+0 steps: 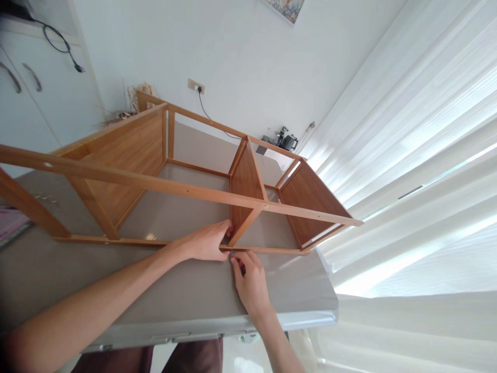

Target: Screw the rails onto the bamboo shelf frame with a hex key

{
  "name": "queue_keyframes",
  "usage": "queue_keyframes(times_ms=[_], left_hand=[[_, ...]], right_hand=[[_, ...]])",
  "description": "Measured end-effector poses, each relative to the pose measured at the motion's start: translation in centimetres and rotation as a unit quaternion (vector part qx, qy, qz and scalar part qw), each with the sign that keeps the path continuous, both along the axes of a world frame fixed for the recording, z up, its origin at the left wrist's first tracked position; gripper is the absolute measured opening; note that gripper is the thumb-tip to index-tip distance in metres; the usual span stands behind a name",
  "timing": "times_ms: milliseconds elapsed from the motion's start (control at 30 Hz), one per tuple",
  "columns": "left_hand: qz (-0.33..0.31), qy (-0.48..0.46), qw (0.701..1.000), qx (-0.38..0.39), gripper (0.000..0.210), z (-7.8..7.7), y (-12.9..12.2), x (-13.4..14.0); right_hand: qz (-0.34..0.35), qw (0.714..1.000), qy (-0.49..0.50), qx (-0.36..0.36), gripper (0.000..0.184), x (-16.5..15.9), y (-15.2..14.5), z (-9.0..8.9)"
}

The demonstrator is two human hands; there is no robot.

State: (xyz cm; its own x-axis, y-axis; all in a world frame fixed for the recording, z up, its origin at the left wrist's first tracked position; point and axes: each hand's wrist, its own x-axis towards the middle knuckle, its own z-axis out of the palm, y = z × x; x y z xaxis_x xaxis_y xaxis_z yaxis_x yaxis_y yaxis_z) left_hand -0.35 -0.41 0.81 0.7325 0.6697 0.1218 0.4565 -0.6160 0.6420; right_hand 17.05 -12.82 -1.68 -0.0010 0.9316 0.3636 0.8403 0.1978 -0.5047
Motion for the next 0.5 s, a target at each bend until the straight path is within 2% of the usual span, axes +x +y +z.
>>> queue_keyframes(times_ms=[500], left_hand=[[0.010, -0.011, 1.000, -0.011, 0.043, -0.88, 0.42, 0.19]], right_hand=[[0.016, 0.999, -0.036, -0.018, 0.020, 0.15, -0.29, 0.20]])
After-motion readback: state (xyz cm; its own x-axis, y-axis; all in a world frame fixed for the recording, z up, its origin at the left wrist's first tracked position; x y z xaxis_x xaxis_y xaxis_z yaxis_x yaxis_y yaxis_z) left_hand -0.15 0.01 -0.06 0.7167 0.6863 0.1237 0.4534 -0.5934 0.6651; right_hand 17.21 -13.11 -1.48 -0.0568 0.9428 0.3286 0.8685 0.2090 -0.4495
